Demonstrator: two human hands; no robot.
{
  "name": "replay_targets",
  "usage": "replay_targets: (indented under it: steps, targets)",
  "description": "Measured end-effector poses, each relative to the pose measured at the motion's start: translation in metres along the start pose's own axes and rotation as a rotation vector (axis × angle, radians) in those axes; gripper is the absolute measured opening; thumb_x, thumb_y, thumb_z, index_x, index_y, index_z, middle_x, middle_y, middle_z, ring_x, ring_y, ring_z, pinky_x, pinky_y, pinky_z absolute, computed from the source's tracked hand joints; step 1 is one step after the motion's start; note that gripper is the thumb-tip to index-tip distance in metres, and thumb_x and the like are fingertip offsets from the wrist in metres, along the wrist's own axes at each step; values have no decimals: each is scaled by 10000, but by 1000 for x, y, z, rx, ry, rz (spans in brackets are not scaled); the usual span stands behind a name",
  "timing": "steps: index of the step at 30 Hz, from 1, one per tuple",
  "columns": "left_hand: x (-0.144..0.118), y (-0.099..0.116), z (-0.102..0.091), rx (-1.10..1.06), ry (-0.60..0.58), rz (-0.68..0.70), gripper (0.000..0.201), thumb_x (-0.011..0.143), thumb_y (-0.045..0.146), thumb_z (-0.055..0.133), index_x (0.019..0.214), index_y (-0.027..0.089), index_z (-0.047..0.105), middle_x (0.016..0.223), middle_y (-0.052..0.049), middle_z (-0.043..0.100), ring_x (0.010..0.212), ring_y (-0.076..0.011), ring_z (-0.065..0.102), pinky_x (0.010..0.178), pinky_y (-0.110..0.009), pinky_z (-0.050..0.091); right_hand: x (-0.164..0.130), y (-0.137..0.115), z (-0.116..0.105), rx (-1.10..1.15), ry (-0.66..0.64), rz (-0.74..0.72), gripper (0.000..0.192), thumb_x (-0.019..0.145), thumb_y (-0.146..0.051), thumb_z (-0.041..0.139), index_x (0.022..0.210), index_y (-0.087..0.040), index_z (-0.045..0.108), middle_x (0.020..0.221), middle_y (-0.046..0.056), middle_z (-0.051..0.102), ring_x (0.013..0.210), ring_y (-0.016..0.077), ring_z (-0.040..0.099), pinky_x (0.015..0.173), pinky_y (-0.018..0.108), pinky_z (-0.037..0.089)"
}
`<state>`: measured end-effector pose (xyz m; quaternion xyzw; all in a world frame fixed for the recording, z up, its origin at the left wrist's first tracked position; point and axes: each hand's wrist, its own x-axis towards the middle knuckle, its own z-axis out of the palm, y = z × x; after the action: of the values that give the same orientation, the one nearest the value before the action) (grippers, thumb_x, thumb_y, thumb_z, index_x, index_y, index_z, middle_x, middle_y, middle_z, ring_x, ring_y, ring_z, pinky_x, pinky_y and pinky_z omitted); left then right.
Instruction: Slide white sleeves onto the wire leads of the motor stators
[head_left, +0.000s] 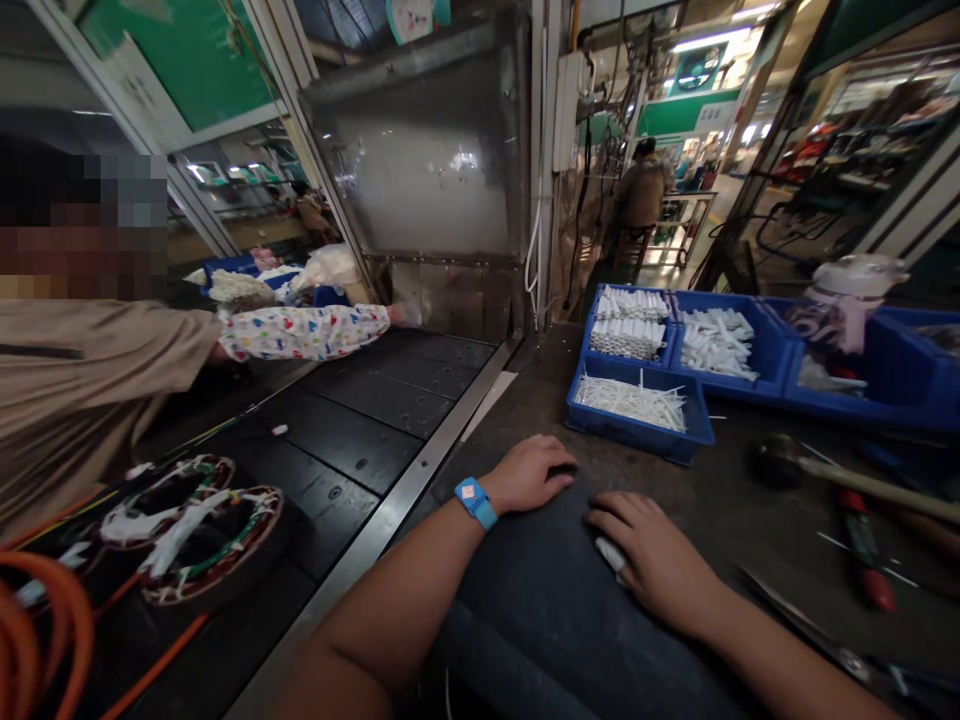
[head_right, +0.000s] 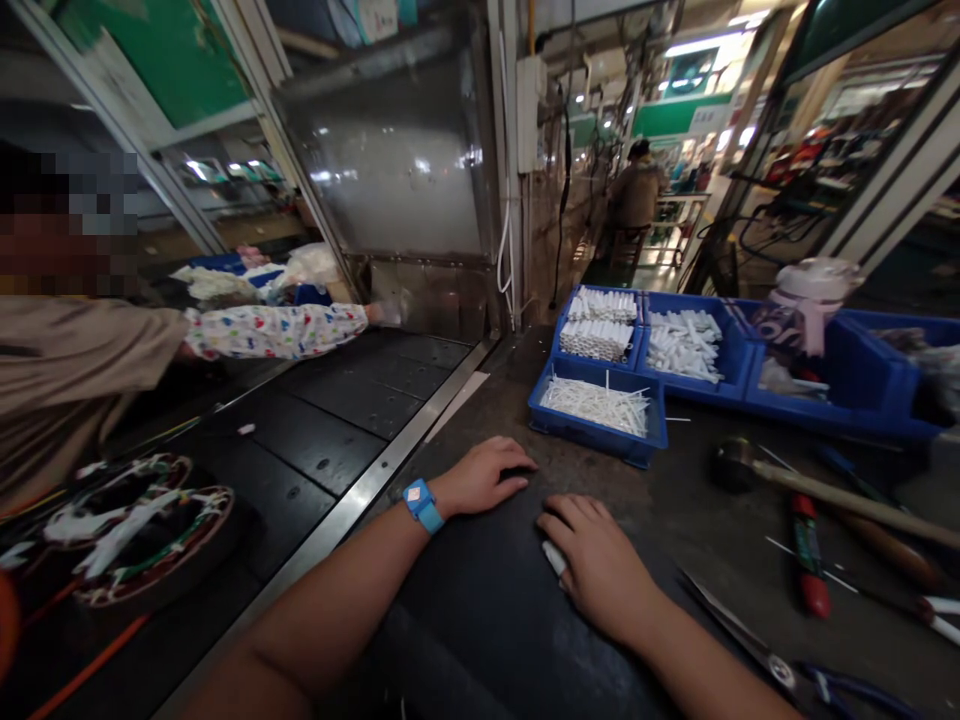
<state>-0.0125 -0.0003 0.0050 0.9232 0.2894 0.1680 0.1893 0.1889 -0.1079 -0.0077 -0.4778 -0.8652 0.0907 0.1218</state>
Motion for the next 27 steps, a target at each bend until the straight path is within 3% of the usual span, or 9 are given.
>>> replay_targets:
  steps: [27]
  targets:
    - [2, -2, -1, 19, 1, 14, 268, 855, 291, 542, 1095, 193, 613, 1059, -66, 604, 1007, -192, 530, 914, -324, 410, 2, 1, -2, 32, 0, 4, 584, 613, -6, 416, 1142, -220, 543, 1212, 64, 500, 1093, 238, 422, 949, 416, 333]
